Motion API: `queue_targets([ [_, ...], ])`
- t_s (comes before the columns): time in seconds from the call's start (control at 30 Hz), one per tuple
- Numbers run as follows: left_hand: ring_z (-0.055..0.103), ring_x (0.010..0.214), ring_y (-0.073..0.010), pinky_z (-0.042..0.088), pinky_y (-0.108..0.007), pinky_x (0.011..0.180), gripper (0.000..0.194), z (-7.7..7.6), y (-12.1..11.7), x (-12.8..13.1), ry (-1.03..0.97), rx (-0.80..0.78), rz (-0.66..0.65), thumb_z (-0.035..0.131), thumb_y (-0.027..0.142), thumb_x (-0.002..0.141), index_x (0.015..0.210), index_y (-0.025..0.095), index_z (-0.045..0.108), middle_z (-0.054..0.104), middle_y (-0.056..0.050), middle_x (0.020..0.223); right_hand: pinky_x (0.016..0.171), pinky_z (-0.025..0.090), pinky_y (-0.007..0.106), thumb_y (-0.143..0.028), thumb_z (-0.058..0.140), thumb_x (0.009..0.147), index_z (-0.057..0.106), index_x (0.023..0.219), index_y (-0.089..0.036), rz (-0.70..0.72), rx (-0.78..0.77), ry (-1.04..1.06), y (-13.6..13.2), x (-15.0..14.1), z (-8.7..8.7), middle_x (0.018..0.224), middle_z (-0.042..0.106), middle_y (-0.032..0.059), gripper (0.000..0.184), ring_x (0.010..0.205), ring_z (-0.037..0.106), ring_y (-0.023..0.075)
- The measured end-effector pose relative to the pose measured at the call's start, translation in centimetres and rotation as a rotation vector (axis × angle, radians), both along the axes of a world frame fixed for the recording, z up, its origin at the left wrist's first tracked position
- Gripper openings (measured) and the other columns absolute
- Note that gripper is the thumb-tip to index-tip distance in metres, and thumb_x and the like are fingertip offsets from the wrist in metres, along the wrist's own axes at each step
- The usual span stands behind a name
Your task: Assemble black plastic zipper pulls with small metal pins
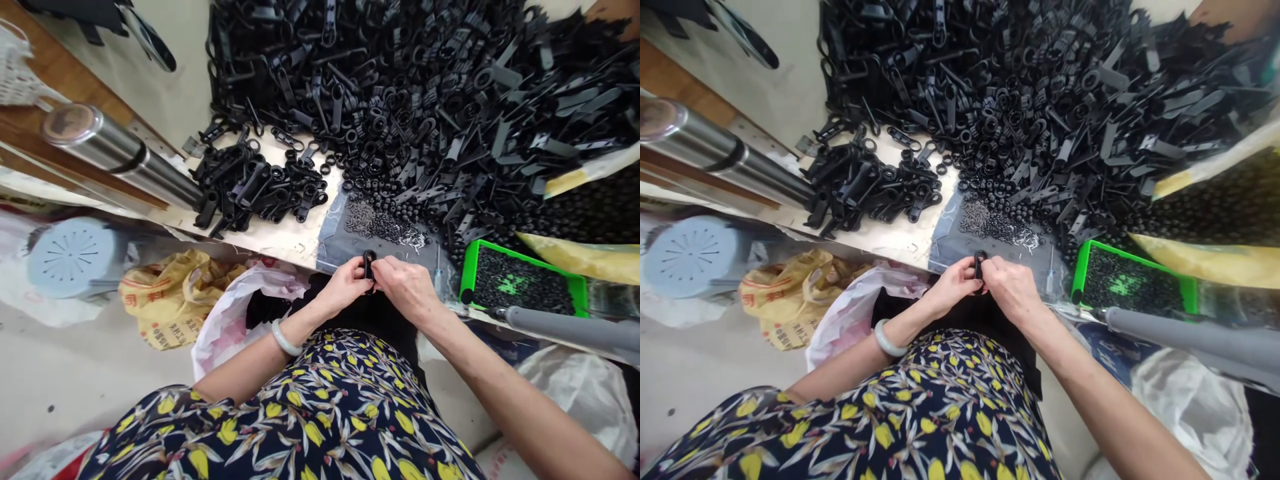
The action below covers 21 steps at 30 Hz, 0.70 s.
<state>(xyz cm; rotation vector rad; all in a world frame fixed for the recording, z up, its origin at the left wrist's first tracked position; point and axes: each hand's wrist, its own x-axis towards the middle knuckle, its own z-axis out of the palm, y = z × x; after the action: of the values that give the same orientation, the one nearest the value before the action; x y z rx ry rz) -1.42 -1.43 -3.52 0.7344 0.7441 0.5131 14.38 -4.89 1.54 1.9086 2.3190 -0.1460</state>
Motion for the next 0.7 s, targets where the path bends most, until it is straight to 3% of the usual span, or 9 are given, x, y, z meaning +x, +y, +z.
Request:
queue_targets([
  [0.37, 0.07, 0.078, -0.0143, 0.059, -0.03, 0.08, 0.035, -0.3, 0.3, 0.3, 0.01, 0.022, 0.005, 0.071, 0.011, 0.077, 0.11, 0.016, 0.059, 0.071, -0.001, 0.084, 0.057, 0.032, 0.029, -0.014, 0.055, 0.097, 0.063, 0.103, -0.012, 0.075, -0.216, -0.111, 1.9, -0.7, 1.6, 0.096, 0.069, 0.0132, 0.01, 0.082, 0.07, 0.0231],
  [0.53, 0.069, 0.08, -0.0136, 0.061, -0.031, 0.081, 0.03, 0.0, 0.4, 0.4, 0.008, 0.016, 0.03, 0.074, 0.013, 0.078, 0.101, 0.017, 0.056, 0.07, -0.001, 0.087, 0.065, 0.041, 0.028, -0.012, 0.051, 0.097, 0.059, 0.11, -0.01, 0.037, -0.174, -0.112, 1.8, -1.6, 0.8, 0.104, 0.068, 0.0177, 0.015, 0.086, 0.068, 0.0238],
  [0.7, 0.068, 0.073, -0.0127, 0.058, -0.028, 0.075, 0.038, 0.8, 0.8, -0.2, 0.037, -0.004, -0.044, 0.078, 0.013, 0.069, 0.102, 0.016, 0.059, 0.07, 0.0, 0.08, 0.066, 0.043, 0.028, -0.009, 0.05, 0.099, 0.061, 0.104, -0.013, 0.09, -0.098, -0.049, 0.0, -1.3, 0.2, 0.098, 0.067, 0.0131, 0.012, 0.087, 0.067, 0.022],
])
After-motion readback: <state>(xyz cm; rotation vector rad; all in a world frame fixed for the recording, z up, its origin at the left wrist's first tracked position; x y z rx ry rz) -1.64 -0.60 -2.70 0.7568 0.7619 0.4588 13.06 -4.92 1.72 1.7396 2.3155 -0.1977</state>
